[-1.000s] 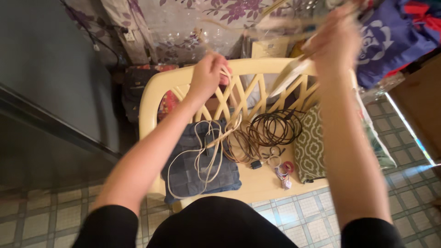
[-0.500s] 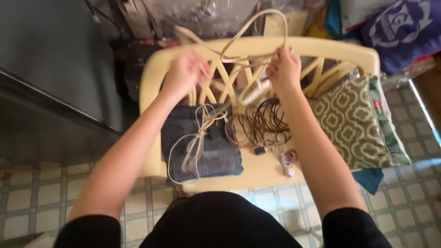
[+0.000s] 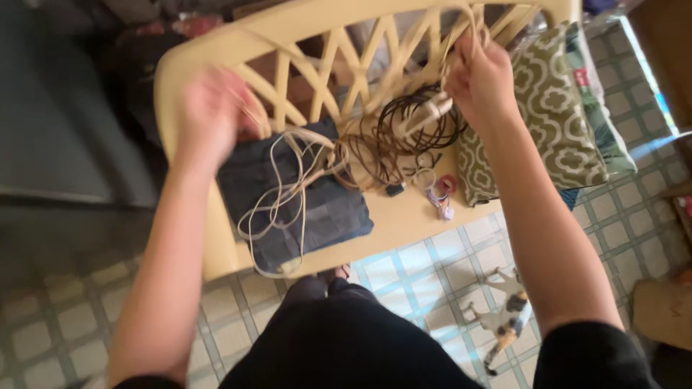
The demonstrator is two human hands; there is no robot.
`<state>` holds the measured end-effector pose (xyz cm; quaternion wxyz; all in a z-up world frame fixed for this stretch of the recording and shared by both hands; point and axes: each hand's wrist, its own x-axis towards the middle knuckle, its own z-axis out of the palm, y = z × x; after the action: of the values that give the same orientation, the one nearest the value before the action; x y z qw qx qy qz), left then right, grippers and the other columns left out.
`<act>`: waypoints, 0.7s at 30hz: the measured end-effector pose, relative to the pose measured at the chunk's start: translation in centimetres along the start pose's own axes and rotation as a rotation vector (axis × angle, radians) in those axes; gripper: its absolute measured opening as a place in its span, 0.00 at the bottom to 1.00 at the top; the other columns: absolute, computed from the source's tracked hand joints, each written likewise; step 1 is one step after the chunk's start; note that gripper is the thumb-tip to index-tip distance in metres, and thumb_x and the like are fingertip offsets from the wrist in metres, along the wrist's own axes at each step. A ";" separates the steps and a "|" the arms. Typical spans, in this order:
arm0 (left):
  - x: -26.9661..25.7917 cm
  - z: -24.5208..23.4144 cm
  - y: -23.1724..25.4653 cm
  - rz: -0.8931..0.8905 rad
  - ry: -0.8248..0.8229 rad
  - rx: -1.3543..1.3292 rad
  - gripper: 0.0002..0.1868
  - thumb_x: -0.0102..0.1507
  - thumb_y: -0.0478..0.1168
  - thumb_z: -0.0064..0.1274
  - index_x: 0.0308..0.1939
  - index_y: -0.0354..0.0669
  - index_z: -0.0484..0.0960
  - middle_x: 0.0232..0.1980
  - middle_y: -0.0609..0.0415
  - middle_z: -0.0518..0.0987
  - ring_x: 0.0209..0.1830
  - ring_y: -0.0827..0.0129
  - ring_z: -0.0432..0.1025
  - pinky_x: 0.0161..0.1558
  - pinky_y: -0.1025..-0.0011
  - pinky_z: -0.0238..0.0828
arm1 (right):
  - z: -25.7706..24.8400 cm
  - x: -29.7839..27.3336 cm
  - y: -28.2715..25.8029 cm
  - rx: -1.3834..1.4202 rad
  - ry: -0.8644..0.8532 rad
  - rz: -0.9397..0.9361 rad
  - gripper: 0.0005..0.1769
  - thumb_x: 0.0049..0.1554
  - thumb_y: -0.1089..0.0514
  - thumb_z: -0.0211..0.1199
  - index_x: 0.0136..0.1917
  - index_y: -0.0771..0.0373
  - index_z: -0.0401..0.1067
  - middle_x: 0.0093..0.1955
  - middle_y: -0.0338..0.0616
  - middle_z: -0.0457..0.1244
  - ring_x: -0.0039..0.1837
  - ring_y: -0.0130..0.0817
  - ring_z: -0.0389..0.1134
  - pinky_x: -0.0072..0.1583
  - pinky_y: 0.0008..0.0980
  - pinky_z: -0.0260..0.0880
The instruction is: The person untangles and coils several cables on a plastic chair. They handle a purple cable, a red cable, and a beige cable, wrapping each into neat loops and placing them on the chair.
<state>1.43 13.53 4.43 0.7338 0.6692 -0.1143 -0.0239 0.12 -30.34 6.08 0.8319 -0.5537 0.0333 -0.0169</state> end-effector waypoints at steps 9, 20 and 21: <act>-0.8 5.0 4.0 0.031 -0.550 -0.017 0.12 0.78 0.43 0.43 0.46 0.38 0.73 0.36 0.52 0.80 0.32 0.74 0.75 0.37 0.76 0.76 | -0.5 -6.2 -1.1 -0.219 0.068 0.111 0.15 0.73 0.51 0.51 0.47 0.60 0.66 0.29 0.35 0.52 0.30 0.26 0.48 0.35 0.29 0.49; 0.3 8.8 15.1 0.274 -0.194 0.186 0.12 0.78 0.32 0.42 0.40 0.33 0.75 0.36 0.54 0.76 0.31 0.73 0.70 0.31 0.76 0.63 | -1.3 -4.6 -7.4 -0.146 -0.057 -0.049 0.21 0.74 0.56 0.54 0.37 0.57 0.60 0.30 0.35 0.51 0.31 0.25 0.48 0.37 0.29 0.49; 0.3 9.3 15.2 0.279 -0.187 0.176 0.13 0.78 0.32 0.41 0.39 0.33 0.75 0.37 0.54 0.76 0.31 0.74 0.70 0.30 0.76 0.64 | -0.9 -3.7 -7.0 -0.098 -0.028 -0.026 0.19 0.74 0.56 0.54 0.39 0.57 0.62 0.31 0.35 0.52 0.32 0.25 0.48 0.37 0.29 0.49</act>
<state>-1.90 6.00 20.20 0.6550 0.7032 -0.2755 0.0260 -3.59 -33.66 12.36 0.8038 -0.5944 0.0153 -0.0184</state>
